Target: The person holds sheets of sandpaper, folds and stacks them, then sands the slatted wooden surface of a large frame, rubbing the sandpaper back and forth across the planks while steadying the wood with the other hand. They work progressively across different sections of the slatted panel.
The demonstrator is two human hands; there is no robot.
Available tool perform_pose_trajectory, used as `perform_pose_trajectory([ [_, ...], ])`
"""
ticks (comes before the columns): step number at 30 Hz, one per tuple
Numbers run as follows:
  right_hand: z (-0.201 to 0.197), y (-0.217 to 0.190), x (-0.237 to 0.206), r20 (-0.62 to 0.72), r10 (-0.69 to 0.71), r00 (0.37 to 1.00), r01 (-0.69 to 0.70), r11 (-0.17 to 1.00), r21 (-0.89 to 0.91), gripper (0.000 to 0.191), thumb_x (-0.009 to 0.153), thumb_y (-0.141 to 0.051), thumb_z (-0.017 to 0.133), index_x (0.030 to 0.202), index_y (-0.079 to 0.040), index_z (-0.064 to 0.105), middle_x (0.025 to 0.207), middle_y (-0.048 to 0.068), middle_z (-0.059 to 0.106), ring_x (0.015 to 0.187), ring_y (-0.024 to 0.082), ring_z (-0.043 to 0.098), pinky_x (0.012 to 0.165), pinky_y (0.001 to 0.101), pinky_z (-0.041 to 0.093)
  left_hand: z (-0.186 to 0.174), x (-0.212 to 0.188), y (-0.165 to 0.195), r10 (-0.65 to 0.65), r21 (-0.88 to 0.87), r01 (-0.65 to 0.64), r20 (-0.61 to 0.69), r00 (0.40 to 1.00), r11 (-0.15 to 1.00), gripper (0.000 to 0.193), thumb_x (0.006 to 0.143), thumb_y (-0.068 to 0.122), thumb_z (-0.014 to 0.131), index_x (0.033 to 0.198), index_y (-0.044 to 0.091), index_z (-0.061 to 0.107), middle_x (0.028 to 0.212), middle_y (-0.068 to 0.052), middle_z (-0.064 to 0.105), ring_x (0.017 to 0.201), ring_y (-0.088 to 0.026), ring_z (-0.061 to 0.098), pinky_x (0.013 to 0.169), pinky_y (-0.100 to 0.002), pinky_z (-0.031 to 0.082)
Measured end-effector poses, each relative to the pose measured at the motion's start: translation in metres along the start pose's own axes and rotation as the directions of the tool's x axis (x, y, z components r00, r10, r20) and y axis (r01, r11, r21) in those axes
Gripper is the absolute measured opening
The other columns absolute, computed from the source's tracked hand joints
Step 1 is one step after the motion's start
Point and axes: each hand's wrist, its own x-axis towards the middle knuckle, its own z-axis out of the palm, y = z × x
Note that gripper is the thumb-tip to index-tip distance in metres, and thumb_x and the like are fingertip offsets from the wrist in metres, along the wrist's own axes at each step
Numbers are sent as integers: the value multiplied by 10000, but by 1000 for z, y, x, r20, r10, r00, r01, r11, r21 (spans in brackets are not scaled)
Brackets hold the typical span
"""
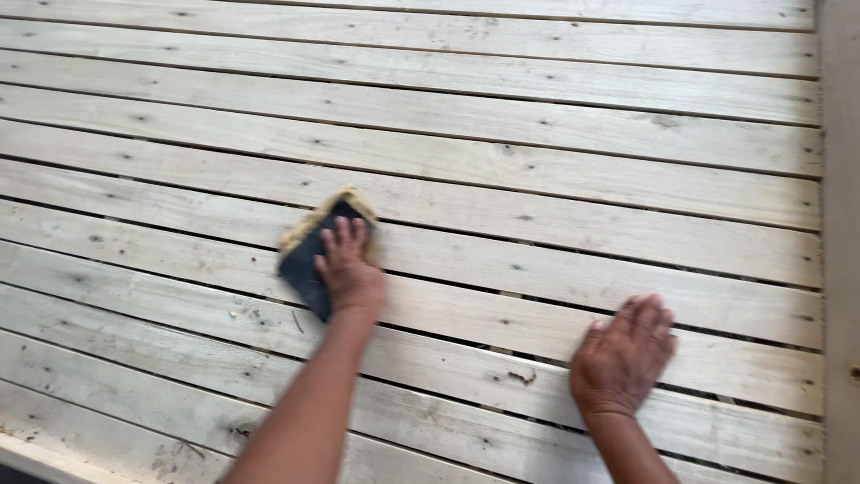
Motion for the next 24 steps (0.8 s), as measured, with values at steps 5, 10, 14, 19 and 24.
perform_pose_trajectory([
  [5, 29, -99, -14, 126, -98, 987, 86, 991, 101, 635, 1039, -345, 313, 1610, -76, 243, 1718, 150, 136, 1596, 327, 53, 1277, 466, 9, 23, -73, 80, 329, -144, -304, 211, 921, 942, 634, 912, 191, 523, 1537, 267, 448, 1681, -45, 291, 1563, -296, 197, 1235, -579, 113],
  [10, 35, -130, -17, 146, -29, 989, 36, 998, -43, 676, 1013, -424, 283, 1622, -158, 161, 1702, 125, 64, 1561, 310, -5, 1234, 471, -40, 8, -41, 14, 476, -138, -455, 230, 849, 879, 659, 922, 165, 522, 1562, 290, 432, 1673, -2, 308, 1561, -263, 200, 1246, -534, 111],
  [14, 33, -132, -17, 126, -34, 991, 41, 998, -52, 724, 1013, -495, 253, 1624, -125, 134, 1700, 166, 24, 1562, 327, -37, 1224, 499, -66, -19, 22, -74, 61, -50, -56, 117, 991, 997, 686, 920, 37, 455, 1550, 308, 447, 1685, 5, 297, 1574, -256, 163, 1250, -555, 99],
  [19, 35, -136, -18, 127, -33, 991, 42, 997, -68, 755, 1000, -519, 270, 1621, -110, 136, 1691, 198, 33, 1560, 349, -35, 1221, 516, -65, -5, -6, -8, 112, -94, -114, -27, 993, 989, 714, 888, 49, 444, 1577, 234, 412, 1681, -69, 311, 1574, -325, 188, 1250, -609, 122],
  [24, 33, -133, -16, 135, -4, 991, 15, 996, -84, 751, 991, -519, 284, 1621, -129, 162, 1705, 174, 53, 1572, 334, -21, 1231, 506, -56, 40, -58, 67, 563, -207, -523, 288, 775, 826, 691, 878, 191, 510, 1553, 252, 374, 1683, -23, 257, 1576, -273, 162, 1256, -532, 58],
])
